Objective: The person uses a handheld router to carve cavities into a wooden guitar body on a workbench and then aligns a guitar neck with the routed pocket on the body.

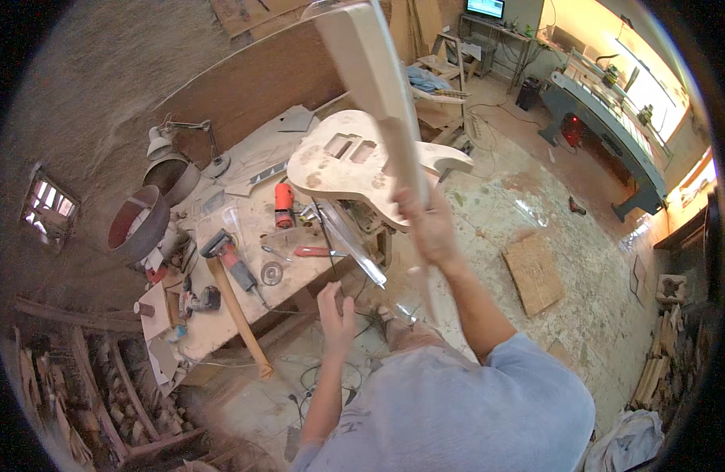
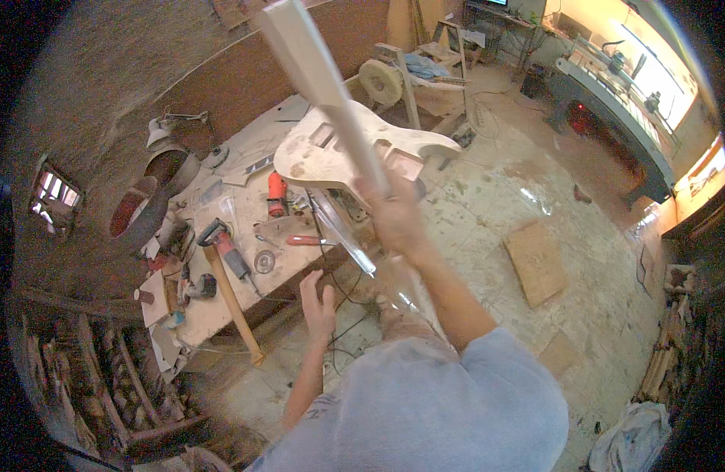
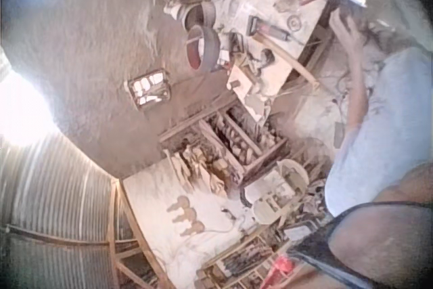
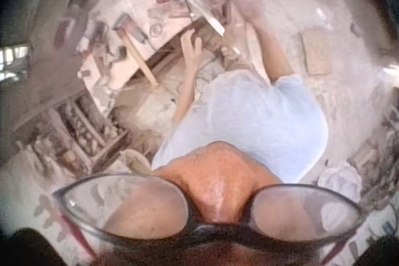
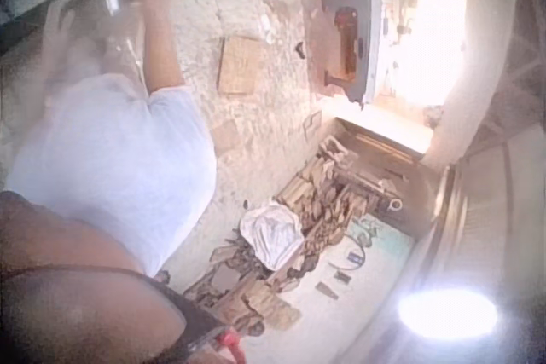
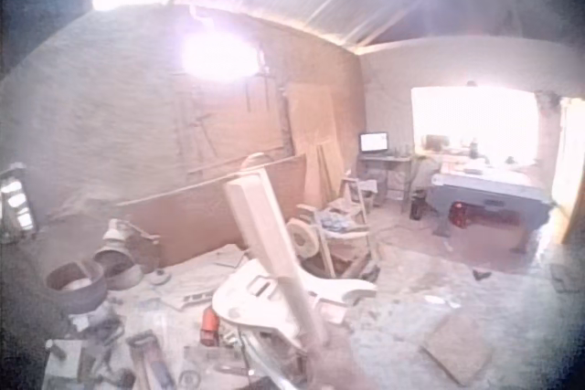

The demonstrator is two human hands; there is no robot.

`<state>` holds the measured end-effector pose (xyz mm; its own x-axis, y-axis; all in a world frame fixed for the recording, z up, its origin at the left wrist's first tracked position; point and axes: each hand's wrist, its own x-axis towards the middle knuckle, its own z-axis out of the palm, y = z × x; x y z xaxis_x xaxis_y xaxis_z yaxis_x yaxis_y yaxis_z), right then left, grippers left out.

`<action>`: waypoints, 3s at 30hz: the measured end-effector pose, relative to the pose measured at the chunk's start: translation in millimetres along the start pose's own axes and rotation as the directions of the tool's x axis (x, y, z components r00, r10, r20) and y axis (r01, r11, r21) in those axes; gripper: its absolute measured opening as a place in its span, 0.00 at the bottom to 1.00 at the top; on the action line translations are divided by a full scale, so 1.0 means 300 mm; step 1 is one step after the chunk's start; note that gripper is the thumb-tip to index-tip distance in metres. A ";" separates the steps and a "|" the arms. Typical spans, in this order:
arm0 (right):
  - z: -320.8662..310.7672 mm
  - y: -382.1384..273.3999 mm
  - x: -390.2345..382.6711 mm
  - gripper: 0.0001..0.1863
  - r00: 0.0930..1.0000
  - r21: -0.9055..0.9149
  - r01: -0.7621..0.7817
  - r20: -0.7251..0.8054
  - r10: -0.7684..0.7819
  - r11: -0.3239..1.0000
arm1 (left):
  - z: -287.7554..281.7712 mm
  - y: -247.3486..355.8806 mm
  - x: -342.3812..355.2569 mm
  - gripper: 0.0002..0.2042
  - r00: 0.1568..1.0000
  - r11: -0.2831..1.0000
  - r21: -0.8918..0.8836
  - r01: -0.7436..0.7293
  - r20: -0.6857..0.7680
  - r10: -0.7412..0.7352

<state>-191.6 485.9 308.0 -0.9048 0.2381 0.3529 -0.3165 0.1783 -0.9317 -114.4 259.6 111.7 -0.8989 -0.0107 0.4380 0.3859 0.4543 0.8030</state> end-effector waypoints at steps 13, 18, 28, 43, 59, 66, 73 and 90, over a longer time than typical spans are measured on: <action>-0.806 0.172 -0.100 0.30 0.968 -0.543 -0.248 -0.167 0.187 0.802 | 0.343 0.414 0.636 0.16 0.900 0.839 0.330 -0.433 0.213 0.380; -0.830 0.233 -0.085 0.34 0.976 -0.722 -0.071 0.093 0.198 0.688 | 0.489 0.349 0.817 0.14 0.985 0.999 0.042 -0.014 0.174 0.007; -0.778 0.268 0.023 0.37 0.900 -0.672 0.157 0.399 0.175 0.724 | 0.482 0.220 0.871 0.13 0.928 0.937 -0.217 0.273 0.318 -0.196; -0.728 0.202 0.120 0.36 0.831 -0.798 0.179 0.436 0.346 0.575 | 0.435 0.238 0.894 0.16 0.892 0.987 -0.089 0.132 0.446 -0.079; -0.744 0.223 0.128 0.36 0.808 -0.762 0.232 0.497 0.316 0.605 | 0.438 0.245 0.927 0.18 0.883 0.992 0.003 0.124 0.457 -0.112; -0.754 0.239 0.151 0.35 0.781 -0.757 0.238 0.521 0.344 0.608 | 0.465 0.259 0.939 0.16 0.897 0.988 0.033 0.153 0.415 -0.153; -0.769 0.264 0.165 0.37 0.781 -0.737 0.280 0.548 0.301 0.615 | 0.502 0.311 0.963 0.15 0.888 0.981 0.124 0.148 0.420 -0.188; -0.802 0.325 0.234 0.39 0.627 -0.653 0.292 0.683 0.376 0.699 | 0.546 0.368 1.000 0.11 0.776 0.870 0.341 0.356 0.411 -0.479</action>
<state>-217.3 749.7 262.7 -0.8805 -0.4355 -0.1873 -0.2996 0.8174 -0.4921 -375.6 452.5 265.5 -0.9674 0.1402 -0.2111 -0.0556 0.6953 0.7165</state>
